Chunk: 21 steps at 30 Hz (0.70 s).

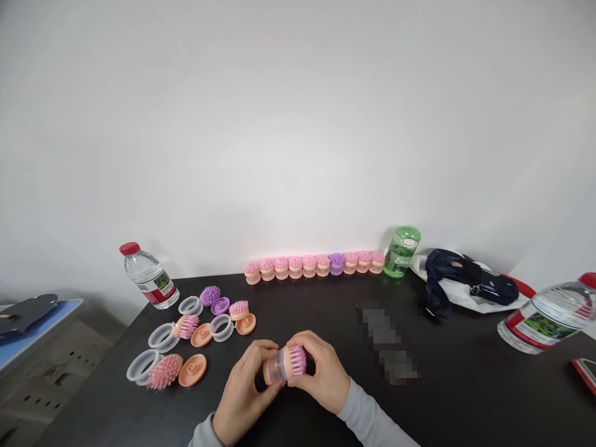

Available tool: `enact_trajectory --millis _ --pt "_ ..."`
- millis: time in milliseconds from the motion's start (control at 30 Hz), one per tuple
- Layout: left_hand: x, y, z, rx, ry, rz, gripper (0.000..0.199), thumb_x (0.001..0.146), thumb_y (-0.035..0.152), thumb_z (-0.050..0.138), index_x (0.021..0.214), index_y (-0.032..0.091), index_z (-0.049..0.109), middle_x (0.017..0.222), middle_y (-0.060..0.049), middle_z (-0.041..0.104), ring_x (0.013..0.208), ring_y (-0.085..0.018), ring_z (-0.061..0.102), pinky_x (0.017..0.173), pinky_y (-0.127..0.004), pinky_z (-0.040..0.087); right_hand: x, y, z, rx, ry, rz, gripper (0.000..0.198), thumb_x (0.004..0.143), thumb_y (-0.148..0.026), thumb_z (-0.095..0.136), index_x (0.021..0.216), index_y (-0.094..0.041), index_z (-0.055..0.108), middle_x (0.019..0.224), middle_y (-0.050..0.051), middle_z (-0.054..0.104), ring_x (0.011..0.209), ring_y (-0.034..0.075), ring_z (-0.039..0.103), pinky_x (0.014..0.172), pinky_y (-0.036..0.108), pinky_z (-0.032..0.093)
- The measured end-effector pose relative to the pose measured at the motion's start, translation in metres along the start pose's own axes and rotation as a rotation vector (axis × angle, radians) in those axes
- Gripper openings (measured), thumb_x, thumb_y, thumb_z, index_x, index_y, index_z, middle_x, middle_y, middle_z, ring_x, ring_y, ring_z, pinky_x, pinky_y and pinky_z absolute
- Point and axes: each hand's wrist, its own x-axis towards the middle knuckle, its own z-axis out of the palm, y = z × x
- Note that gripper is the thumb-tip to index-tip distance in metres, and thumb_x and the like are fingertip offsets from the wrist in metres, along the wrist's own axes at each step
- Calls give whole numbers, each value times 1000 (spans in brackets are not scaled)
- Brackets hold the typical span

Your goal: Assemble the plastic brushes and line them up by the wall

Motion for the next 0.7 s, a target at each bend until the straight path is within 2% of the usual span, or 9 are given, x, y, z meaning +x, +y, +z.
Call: enact_trajectory --millis 67,133,233,267,333,433,533,600,700 --pt "3 4 -4 -77 -10 -48 25 68 18 77 90 22 63 98 -5 67 88 -23 64 79 -35 52 -1 -11 -7 -110 -12 -154 36 69 -14 75 102 -24 64 109 6 64 101 25 62 92 38 49" --pt "6 6 -9 -182 -34 -108 23 69 26 78 85 20 61 84 -3 67 73 -19 63 66 -30 51 -1 -22 -17 -170 -19 -273 32 74 -13 70 103 -25 62 110 7 64 102 25 61 91 38 49" --pt "10 6 -16 -360 -57 -185 24 81 41 67 84 18 59 70 -2 65 60 -16 61 56 -26 48 3 -33 -34 -222 27 -314 31 77 -15 68 105 -25 59 113 8 63 105 26 60 91 38 48" --pt "11 6 -19 -412 -44 -199 27 84 45 62 88 18 60 74 -3 67 65 -17 63 59 -27 50 5 -34 -38 -245 47 -275 32 77 -16 68 106 -25 59 114 8 62 105 26 60 92 38 47" --pt "12 4 -24 -482 10 -206 35 88 49 56 107 20 60 96 -8 69 86 -21 67 75 -32 53 12 -33 -43 -310 52 -135 34 76 -17 67 107 -24 58 112 7 63 102 26 61 90 38 48" --pt "13 2 -32 -598 138 -225 46 88 47 58 130 29 50 129 -8 60 121 -25 56 98 -39 46 23 -22 -35 -391 -8 22 35 71 -16 69 104 -23 61 105 5 66 97 25 63 88 38 48" --pt "12 -1 -37 -777 244 -282 50 85 39 66 132 32 51 138 -8 54 133 -28 46 108 -45 39 34 -6 -11 -401 -57 12 37 66 -15 73 101 -22 63 101 4 67 96 26 64 89 39 49" --pt "10 -4 -39 -855 259 -317 47 83 39 69 128 31 56 138 -8 55 135 -30 45 109 -47 38 40 4 7 -406 -76 -4 38 64 -11 74 100 -21 64 101 5 67 97 27 63 90 41 49" --pt "8 -9 -37 -857 263 -336 43 81 41 72 121 29 59 138 -9 55 133 -31 47 108 -49 41 47 10 23 -410 -81 -38 46 62 -8 76 104 -21 64 107 7 66 103 30 60 93 44 48"
